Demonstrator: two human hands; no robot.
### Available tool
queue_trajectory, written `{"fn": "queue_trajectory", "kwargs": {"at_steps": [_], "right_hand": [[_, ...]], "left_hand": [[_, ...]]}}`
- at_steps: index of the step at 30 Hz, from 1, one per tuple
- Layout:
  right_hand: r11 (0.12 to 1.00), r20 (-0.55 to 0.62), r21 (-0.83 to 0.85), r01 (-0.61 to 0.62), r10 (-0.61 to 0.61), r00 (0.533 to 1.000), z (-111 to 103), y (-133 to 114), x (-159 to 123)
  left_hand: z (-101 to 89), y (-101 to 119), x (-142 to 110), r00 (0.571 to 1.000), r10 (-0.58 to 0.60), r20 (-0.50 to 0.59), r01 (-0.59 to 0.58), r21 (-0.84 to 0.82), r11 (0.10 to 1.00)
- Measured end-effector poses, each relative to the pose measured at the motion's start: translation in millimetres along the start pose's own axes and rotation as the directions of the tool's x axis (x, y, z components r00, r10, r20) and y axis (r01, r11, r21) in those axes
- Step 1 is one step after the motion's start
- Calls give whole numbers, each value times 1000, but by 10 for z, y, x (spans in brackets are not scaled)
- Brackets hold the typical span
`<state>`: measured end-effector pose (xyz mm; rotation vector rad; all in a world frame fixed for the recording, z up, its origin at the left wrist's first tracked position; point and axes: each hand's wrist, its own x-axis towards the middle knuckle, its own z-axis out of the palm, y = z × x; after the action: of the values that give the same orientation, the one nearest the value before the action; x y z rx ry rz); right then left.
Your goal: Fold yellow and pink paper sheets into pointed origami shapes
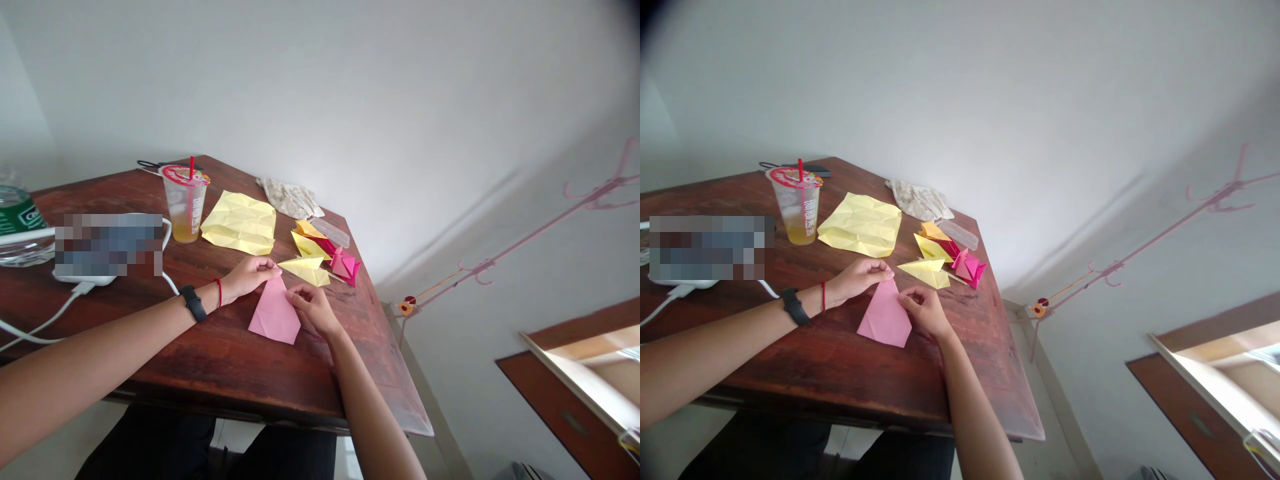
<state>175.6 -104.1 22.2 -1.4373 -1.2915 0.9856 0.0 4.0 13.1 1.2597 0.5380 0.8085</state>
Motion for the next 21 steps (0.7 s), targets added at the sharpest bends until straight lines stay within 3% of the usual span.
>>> {"fn": "queue_trajectory", "kwargs": {"at_steps": [5, 10, 16, 21], "right_hand": [[991, -23, 105, -84, 87, 996, 75, 11, 12], [980, 45, 148, -135, 130, 991, 66, 16, 8], [991, 59, 83, -109, 104, 993, 46, 51, 14], [999, 68, -32, -31, 34, 997, 40, 65, 15]], "left_hand": [[67, -70, -35, 998, 11, 69, -14, 46, 999], [86, -52, -51, 997, -1, 76, -5, 80, 997], [80, -28, -70, 993, -76, 95, 60, 158, 986], [80, -36, -71, 995, -63, 74, 48, 187, 981]]}}
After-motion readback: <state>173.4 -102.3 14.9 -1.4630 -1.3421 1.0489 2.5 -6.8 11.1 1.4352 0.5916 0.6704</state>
